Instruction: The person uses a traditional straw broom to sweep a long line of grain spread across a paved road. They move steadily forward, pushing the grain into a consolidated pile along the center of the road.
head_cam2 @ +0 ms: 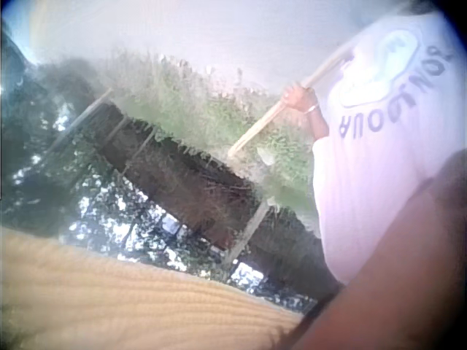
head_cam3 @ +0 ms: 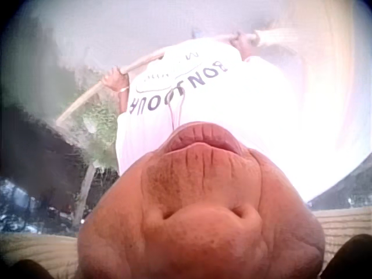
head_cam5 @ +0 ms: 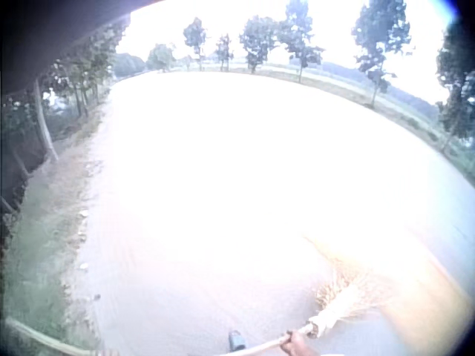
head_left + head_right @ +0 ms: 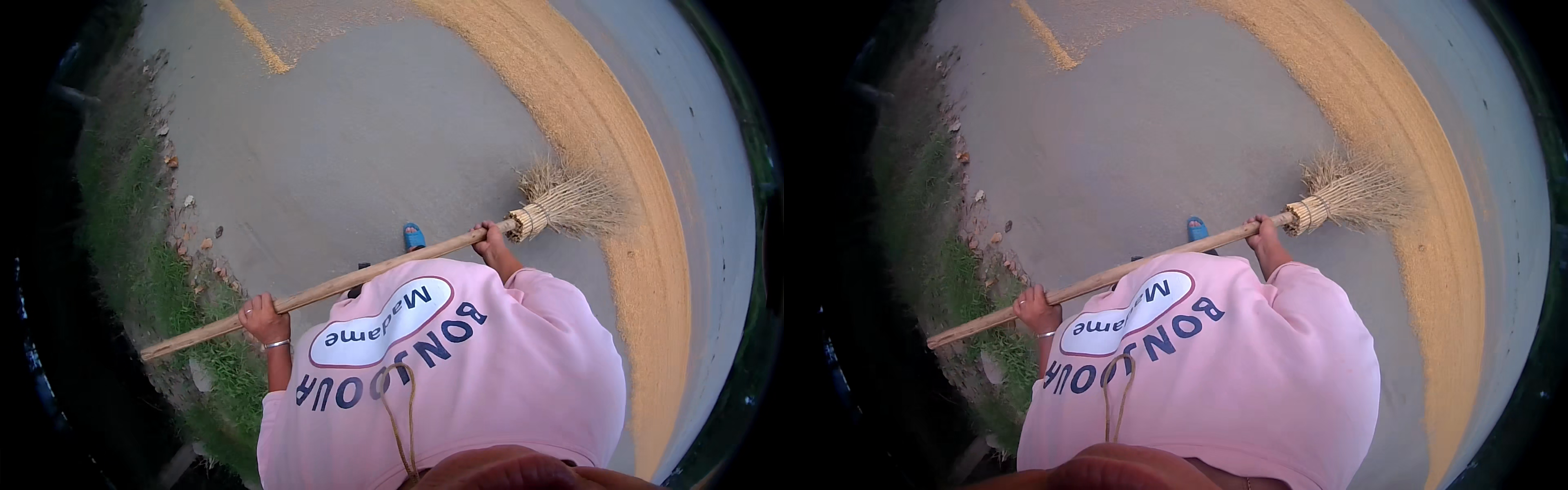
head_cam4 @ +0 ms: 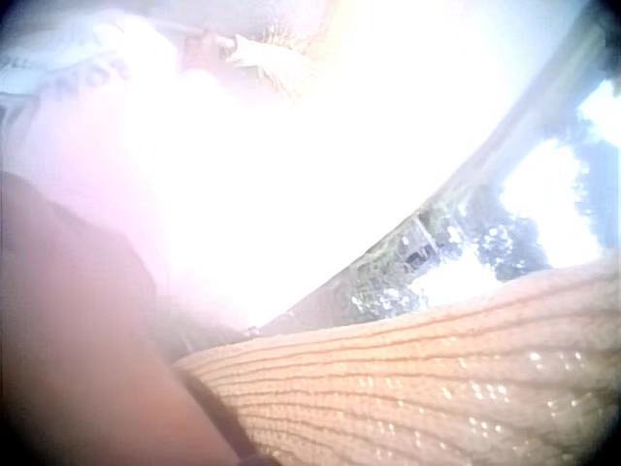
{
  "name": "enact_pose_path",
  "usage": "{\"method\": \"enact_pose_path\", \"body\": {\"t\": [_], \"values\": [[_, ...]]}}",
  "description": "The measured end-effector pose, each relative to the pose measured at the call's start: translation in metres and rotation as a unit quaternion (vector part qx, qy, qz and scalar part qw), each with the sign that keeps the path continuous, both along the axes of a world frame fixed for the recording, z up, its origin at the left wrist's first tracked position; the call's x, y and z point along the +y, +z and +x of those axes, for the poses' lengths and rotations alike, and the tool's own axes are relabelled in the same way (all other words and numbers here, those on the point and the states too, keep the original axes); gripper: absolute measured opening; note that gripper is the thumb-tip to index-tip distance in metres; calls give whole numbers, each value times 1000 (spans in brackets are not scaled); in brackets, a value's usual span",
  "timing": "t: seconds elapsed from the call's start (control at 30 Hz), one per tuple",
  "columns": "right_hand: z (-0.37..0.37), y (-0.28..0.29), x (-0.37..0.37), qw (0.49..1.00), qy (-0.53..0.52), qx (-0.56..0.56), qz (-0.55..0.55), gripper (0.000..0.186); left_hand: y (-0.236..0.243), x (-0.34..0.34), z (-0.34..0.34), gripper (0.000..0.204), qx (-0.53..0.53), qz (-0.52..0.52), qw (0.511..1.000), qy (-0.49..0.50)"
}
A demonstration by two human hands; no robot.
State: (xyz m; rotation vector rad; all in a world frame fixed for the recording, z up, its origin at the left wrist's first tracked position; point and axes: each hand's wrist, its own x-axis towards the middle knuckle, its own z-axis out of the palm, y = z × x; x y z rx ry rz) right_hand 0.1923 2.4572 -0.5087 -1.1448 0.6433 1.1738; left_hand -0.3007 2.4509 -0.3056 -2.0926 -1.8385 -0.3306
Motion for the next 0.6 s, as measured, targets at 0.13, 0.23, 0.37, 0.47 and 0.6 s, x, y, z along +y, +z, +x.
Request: {"method": "enact_pose_path", "body": {"t": [0.13, 0.23, 0.37, 0.47, 0.6], "values": [[15, -11, -44, 999, 33, -16, -25, 13, -24, 28, -12, 16, -45, -30, 998, -32], [21, -34, -61, 992, 125, -6, -26, 19, -33, 36, -29, 18, -69, -27, 997, -32], [-1, -29, -15, 980, 186, -29, -57, 18, -45, 43, -56, 20, -80, -51, 995, -15], [-23, -18, 56, 970, 234, -58, -41, 18, -48, 55, -82, 22, -114, -18, 993, 5], [-67, 8, 156, 950, 295, -105, -21, 18, -55, 98, -121, 24, -132, 20, 989, 60]]}}
